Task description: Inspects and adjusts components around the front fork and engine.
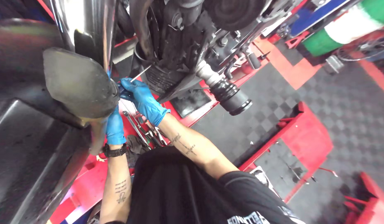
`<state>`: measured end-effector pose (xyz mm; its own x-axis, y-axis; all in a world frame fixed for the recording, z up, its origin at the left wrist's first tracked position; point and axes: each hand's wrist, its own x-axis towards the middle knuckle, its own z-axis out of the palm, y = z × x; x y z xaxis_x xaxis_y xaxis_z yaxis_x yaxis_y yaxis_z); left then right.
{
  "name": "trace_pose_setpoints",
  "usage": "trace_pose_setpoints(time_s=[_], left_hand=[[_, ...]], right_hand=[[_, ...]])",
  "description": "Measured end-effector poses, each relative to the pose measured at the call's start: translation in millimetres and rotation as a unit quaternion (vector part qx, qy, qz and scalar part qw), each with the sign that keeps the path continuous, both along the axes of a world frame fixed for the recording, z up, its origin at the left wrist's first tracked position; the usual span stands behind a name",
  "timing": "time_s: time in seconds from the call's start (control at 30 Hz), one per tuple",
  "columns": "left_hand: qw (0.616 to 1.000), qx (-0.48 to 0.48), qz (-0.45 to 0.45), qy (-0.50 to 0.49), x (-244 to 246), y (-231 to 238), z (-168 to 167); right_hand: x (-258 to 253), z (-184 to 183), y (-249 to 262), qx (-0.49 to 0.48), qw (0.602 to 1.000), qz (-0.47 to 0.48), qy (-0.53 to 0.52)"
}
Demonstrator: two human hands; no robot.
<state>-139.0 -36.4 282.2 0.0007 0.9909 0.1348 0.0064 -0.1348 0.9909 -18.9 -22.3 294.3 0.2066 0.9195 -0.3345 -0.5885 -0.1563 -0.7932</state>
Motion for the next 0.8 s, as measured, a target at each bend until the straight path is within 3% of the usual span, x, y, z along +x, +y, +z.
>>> trace_pose_setpoints(time_s=[0.13, 0.27, 0.43, 0.57, 0.7, 0.8], left_hand=[[0.998, -0.046, 0.039, 0.028, 2.1, 5.0, -4.0], [1.0, -0.003, -0.002, -0.017, -1.6, 0.3, -3.8], [0.999, -0.052, 0.002, 0.015, -1.2, 5.9, -6.3], [0.999, -0.02, -0.035, -0.007, -5.3, 1.2, -4.4], [0.999, -0.052, -0.013, 0.009, -2.0, 4.1, -3.8], [0.999, -0.006, -0.029, -0.025, -5.9, 1.0, -9.5]], right_hand=[[2.0, -1.7, 1.4, -0.003, 1.0, 0.007, -0.009], [3.1, -3.2, 0.3, 0.0, 1.0, 0.012, 0.002], [3.4, -6.5, 2.4, 0.008, 1.0, 0.014, -0.014], [1.4, -4.1, 2.3, -0.003, 1.0, 0.0, 0.001], [0.9, -4.2, 2.1, -0.005, 1.0, 0.001, -0.003], [1.7, -1.4, 1.8, -0.012, 1.0, 0.009, -0.006]])
